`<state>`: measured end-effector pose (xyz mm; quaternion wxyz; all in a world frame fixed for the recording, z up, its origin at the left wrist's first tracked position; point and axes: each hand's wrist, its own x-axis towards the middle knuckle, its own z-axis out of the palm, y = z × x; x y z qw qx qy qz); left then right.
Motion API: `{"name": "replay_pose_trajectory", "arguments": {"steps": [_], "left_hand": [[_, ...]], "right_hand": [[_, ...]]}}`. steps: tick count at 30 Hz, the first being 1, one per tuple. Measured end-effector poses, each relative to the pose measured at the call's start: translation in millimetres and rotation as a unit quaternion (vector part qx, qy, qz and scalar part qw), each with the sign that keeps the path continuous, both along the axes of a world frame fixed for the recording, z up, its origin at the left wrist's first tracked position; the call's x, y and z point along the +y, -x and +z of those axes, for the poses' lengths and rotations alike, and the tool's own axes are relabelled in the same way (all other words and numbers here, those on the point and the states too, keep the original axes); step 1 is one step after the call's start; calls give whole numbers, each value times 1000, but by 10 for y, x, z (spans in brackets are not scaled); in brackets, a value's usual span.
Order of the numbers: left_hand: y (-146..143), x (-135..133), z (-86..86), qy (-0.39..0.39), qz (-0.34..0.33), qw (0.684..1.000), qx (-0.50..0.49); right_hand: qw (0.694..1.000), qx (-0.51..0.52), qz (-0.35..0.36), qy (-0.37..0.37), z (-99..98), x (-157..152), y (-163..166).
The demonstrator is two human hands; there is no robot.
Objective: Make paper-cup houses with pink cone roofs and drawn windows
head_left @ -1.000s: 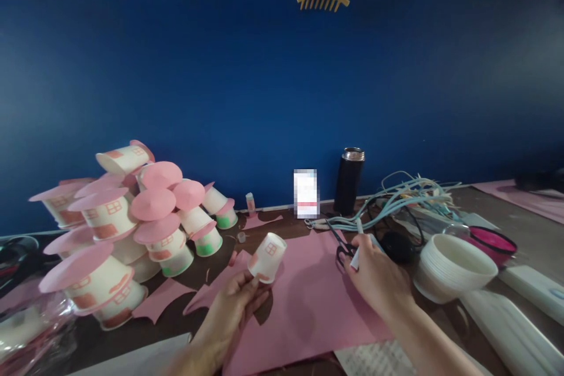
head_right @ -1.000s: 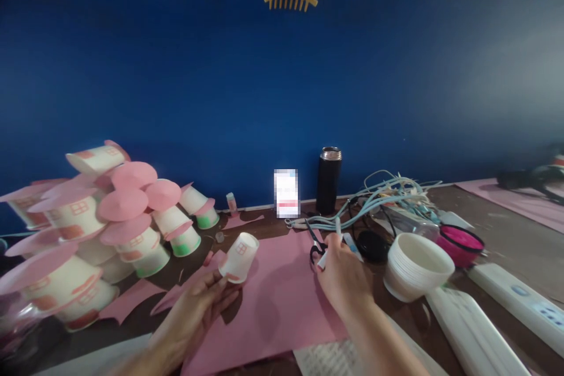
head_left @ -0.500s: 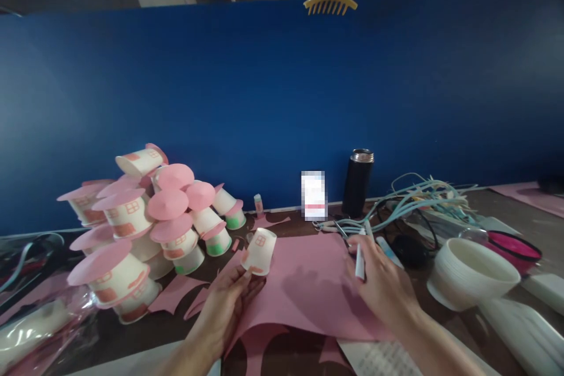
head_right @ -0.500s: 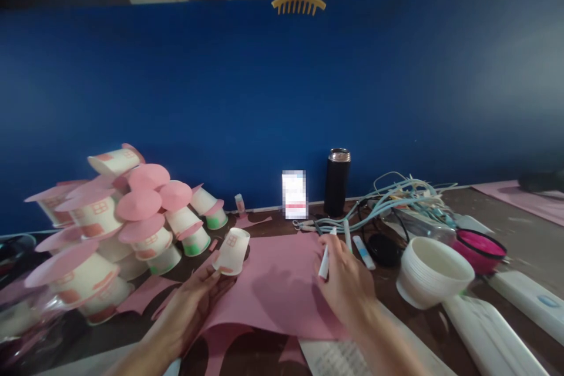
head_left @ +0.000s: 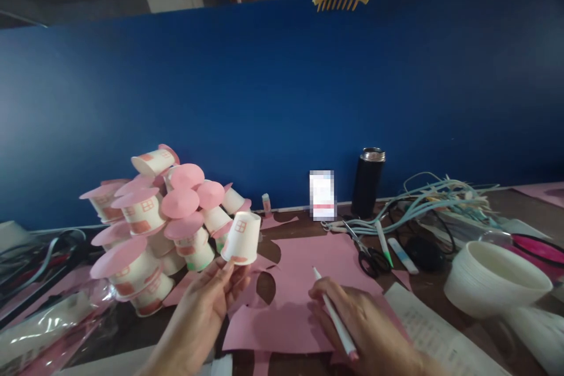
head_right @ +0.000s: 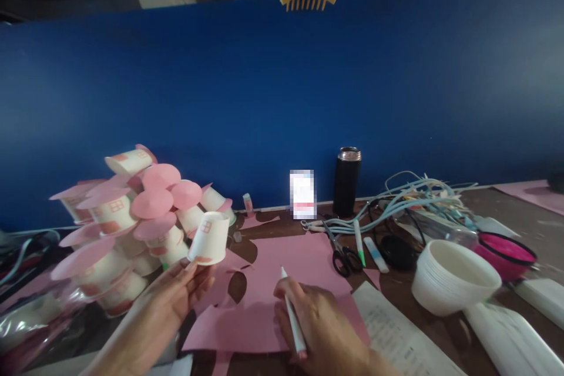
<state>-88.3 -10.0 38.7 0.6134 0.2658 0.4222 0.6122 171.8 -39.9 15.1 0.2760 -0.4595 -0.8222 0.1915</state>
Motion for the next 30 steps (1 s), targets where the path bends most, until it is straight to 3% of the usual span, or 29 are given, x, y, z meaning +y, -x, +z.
{"name": "replay_pose_trajectory", "arguments": {"steps": [2, 6, 9, 12, 14, 17, 20, 26, 30], "left_hand": [[-97, -80, -66, 30, -24, 999, -26], [-288, -208, -340, 115, -146, 982, -45], [-312, -261, -490, 155, -131, 978, -50], [-285, -280, -491, 171, -128, 975, -62], [-300, -278, -438, 157, -131, 976, -74], [-407, -259, -363, 124, -145, 978, -88], [-550, -223, -360, 106, -180, 974, -87], [-678, -158, -522, 112, -228, 963, -94], [-664, -167, -596, 92, -263, 959, -55]], "right_hand": [[999, 6, 29, 28, 10, -5, 21], [999, 7, 29, 31, 17, 1, 20], [999, 23, 25, 26, -37, 16, 3], [995, 92, -19, 44, -109, 40, 8], [974, 204, -62, 78, -140, 57, 27], [903, 398, -82, 143, -154, 76, 71], [858, 479, -69, 174, -133, 74, 116], [884, 420, -124, 165, -67, 34, 158], [873, 434, -107, 193, -85, 37, 185]]}}
